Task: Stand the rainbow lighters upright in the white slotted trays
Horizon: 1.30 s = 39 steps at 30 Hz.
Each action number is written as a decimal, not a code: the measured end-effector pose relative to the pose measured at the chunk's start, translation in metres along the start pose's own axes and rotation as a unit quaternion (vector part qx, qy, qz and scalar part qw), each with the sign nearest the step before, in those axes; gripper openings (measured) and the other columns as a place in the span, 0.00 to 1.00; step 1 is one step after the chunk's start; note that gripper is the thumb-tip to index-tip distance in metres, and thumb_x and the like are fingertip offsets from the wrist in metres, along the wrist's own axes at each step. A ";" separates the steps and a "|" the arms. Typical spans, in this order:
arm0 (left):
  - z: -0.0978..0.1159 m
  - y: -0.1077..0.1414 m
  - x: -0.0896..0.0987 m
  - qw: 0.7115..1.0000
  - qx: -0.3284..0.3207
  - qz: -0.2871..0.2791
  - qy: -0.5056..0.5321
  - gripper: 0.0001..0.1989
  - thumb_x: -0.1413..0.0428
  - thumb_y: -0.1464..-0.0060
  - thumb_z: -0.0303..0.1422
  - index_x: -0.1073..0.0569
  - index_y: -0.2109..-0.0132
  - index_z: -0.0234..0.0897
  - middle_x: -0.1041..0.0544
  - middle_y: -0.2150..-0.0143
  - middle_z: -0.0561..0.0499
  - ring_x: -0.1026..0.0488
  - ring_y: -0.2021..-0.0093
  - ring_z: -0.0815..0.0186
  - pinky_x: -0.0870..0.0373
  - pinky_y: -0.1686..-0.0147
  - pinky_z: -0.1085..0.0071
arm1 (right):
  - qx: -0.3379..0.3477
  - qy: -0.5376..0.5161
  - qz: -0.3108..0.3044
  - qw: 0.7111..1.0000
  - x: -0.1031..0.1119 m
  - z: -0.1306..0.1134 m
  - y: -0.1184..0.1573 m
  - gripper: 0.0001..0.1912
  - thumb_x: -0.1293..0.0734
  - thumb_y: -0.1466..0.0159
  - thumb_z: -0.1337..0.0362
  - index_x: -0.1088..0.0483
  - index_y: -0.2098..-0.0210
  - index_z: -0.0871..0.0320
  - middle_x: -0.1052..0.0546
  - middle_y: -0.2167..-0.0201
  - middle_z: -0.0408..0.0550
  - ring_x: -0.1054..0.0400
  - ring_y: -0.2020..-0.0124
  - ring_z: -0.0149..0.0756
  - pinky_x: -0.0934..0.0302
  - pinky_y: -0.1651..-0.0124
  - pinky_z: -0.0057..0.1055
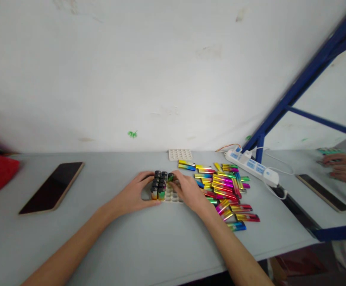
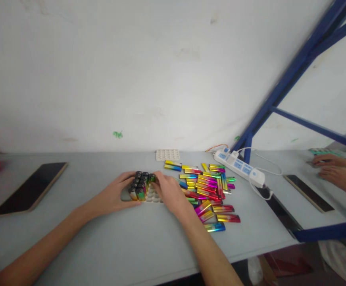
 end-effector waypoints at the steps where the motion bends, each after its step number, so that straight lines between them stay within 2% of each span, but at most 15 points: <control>1: -0.001 0.000 0.000 1.000 -0.002 0.001 -0.002 0.40 0.17 0.39 0.57 0.12 0.27 0.45 0.15 0.20 0.36 0.16 0.21 0.33 0.20 0.14 0.38 | 0.004 0.004 0.008 1.000 0.002 0.002 0.000 0.13 0.25 0.15 0.63 0.18 0.34 0.51 0.07 0.44 0.58 0.10 0.41 0.57 0.21 0.34 0.48; 3: -0.002 0.001 -0.001 1.000 -0.005 0.005 -0.004 0.40 0.17 0.39 0.57 0.13 0.27 0.44 0.15 0.20 0.35 0.16 0.21 0.33 0.19 0.15 0.38 | 0.019 0.002 0.041 0.999 0.010 0.009 0.000 0.14 0.24 0.15 0.61 0.18 0.32 0.50 0.07 0.42 0.57 0.11 0.38 0.55 0.21 0.31 0.48; 5: -0.003 0.001 -0.002 1.000 -0.007 0.012 0.000 0.40 0.17 0.39 0.56 0.13 0.27 0.45 0.14 0.21 0.36 0.15 0.22 0.33 0.18 0.16 0.37 | 0.027 0.012 0.083 0.996 0.027 0.021 0.000 0.11 0.25 0.14 0.60 0.15 0.35 0.50 0.07 0.41 0.57 0.11 0.37 0.55 0.22 0.29 0.50; 8: -0.003 0.001 -0.002 1.000 -0.007 0.024 0.006 0.39 0.17 0.39 0.57 0.12 0.28 0.47 0.13 0.21 0.36 0.15 0.22 0.32 0.18 0.16 0.37 | -0.013 0.086 0.119 0.989 0.056 0.042 -0.005 0.10 0.28 0.13 0.64 0.12 0.42 0.52 0.07 0.43 0.59 0.13 0.39 0.55 0.22 0.28 0.50; 12: 0.000 0.001 -0.002 1.000 -0.009 0.028 0.000 0.38 0.20 0.35 0.59 0.13 0.27 0.46 0.14 0.21 0.36 0.14 0.22 0.34 0.19 0.15 0.38 | -0.081 0.223 0.069 0.969 0.077 0.054 -0.017 0.13 0.27 0.15 0.69 0.10 0.40 0.54 0.08 0.38 0.62 0.15 0.34 0.57 0.25 0.28 0.49; 17: 0.000 0.001 -0.002 0.999 -0.003 0.039 -0.001 0.38 0.21 0.33 0.61 0.13 0.27 0.47 0.13 0.22 0.36 0.14 0.22 0.33 0.17 0.16 0.36 | -0.102 0.322 -0.017 0.941 0.068 0.044 -0.032 0.13 0.25 0.16 0.67 0.10 0.37 0.54 0.09 0.35 0.65 0.17 0.31 0.61 0.26 0.29 0.51; 20: -0.001 0.001 -0.005 0.999 0.000 0.038 0.002 0.38 0.20 0.34 0.61 0.13 0.27 0.48 0.13 0.21 0.36 0.14 0.22 0.33 0.18 0.15 0.37 | -0.101 0.327 -0.032 0.939 0.065 0.042 -0.036 0.13 0.28 0.15 0.67 0.10 0.38 0.54 0.10 0.34 0.65 0.18 0.30 0.60 0.27 0.28 0.51; 23: -0.001 0.001 -0.006 0.999 0.001 0.039 0.001 0.38 0.21 0.34 0.60 0.13 0.27 0.46 0.13 0.21 0.35 0.14 0.22 0.33 0.18 0.15 0.36 | -0.078 0.240 0.023 0.967 0.075 0.043 -0.038 0.11 0.28 0.15 0.66 0.11 0.42 0.54 0.09 0.38 0.64 0.15 0.35 0.56 0.25 0.29 0.49; 26: 0.000 0.000 -0.006 0.999 0.006 0.034 0.003 0.39 0.21 0.34 0.61 0.13 0.27 0.46 0.13 0.21 0.35 0.14 0.22 0.33 0.18 0.15 0.36 | -0.039 0.045 0.119 0.991 0.091 0.041 -0.041 0.09 0.24 0.17 0.57 0.11 0.48 0.52 0.07 0.50 0.55 0.14 0.48 0.52 0.22 0.36 0.47; 28: 0.001 0.000 -0.005 0.999 0.010 0.032 0.007 0.39 0.20 0.35 0.61 0.12 0.27 0.46 0.13 0.21 0.36 0.14 0.21 0.33 0.18 0.15 0.36 | -0.028 -0.093 0.178 0.979 0.098 0.037 -0.044 0.16 0.21 0.22 0.45 0.12 0.53 0.50 0.08 0.56 0.51 0.15 0.53 0.50 0.21 0.44 0.45; 31: 0.003 -0.001 -0.003 1.000 0.009 0.027 0.011 0.39 0.21 0.35 0.62 0.12 0.28 0.46 0.13 0.21 0.36 0.14 0.22 0.34 0.18 0.15 0.37 | -0.038 -0.265 0.245 0.932 0.095 0.029 -0.047 0.30 0.15 0.34 0.31 0.15 0.57 0.50 0.10 0.58 0.50 0.15 0.53 0.49 0.22 0.48 0.41; 33: 0.003 -0.001 -0.003 1.000 0.011 0.028 0.009 0.39 0.21 0.35 0.63 0.12 0.28 0.45 0.13 0.21 0.36 0.14 0.22 0.34 0.19 0.15 0.37 | -0.058 -0.365 0.249 0.895 0.084 0.022 -0.047 0.35 0.13 0.38 0.27 0.19 0.57 0.49 0.11 0.59 0.48 0.15 0.54 0.48 0.21 0.50 0.41; 35: 0.003 -0.001 -0.003 0.999 0.015 0.031 0.006 0.39 0.21 0.35 0.63 0.12 0.28 0.46 0.13 0.21 0.36 0.14 0.22 0.33 0.19 0.15 0.37 | -0.081 -0.438 0.221 0.868 0.070 0.013 -0.044 0.37 0.12 0.39 0.26 0.23 0.55 0.47 0.13 0.62 0.45 0.16 0.58 0.46 0.22 0.54 0.39; 37: 0.003 0.000 -0.003 0.999 0.016 0.032 0.003 0.39 0.20 0.35 0.62 0.12 0.28 0.46 0.13 0.21 0.36 0.14 0.22 0.33 0.19 0.15 0.37 | -0.095 -0.473 0.188 0.855 0.058 0.004 -0.038 0.39 0.13 0.39 0.25 0.27 0.53 0.46 0.18 0.68 0.39 0.21 0.66 0.41 0.26 0.62 0.35; 39: 0.002 0.000 -0.003 0.999 0.019 0.031 0.001 0.39 0.20 0.36 0.61 0.12 0.28 0.45 0.13 0.21 0.36 0.14 0.21 0.34 0.19 0.15 0.38 | -0.102 -0.480 0.154 0.857 0.049 -0.004 -0.033 0.39 0.13 0.39 0.25 0.29 0.52 0.45 0.25 0.72 0.33 0.33 0.74 0.34 0.34 0.69 0.30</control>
Point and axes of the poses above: each hand's wrist, its own y-axis away from the middle knuckle, its own x-axis out of the back of the hand, z = x × y, the point moved 5 cm from there along -y, towards the middle knuckle
